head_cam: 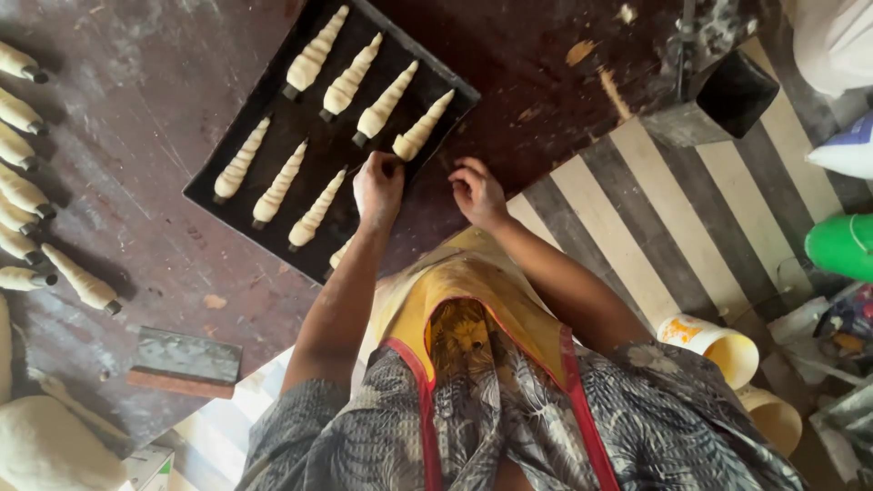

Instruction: Organizing and arranging pastry dough cones onto baking trays and cleaning the workstation.

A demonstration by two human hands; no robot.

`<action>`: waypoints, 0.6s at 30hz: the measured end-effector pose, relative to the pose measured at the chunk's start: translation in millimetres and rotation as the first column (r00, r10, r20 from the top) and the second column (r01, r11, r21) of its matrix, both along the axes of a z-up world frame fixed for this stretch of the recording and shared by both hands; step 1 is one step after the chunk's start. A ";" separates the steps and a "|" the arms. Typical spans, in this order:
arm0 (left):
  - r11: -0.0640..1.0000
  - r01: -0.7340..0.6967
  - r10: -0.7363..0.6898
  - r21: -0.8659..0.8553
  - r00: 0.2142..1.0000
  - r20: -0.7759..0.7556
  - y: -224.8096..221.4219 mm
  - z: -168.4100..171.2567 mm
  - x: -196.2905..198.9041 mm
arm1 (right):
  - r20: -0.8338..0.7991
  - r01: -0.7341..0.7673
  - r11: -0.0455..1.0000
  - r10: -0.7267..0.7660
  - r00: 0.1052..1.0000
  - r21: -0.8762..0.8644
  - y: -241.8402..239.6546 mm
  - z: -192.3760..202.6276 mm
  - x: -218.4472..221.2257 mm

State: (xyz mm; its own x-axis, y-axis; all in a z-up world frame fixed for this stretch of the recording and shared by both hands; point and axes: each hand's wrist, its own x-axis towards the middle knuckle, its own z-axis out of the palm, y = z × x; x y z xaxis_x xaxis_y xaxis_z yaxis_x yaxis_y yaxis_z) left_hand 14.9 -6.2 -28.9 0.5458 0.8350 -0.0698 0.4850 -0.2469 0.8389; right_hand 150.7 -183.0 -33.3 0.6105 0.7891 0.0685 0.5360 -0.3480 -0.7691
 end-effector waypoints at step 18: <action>0.967 0.186 -0.176 0.172 0.982 -0.072 3.8 -5.1 -8.7 | 0.044 -0.003 1.000 0.003 0.999 -0.014 12.6 -9.2 12.4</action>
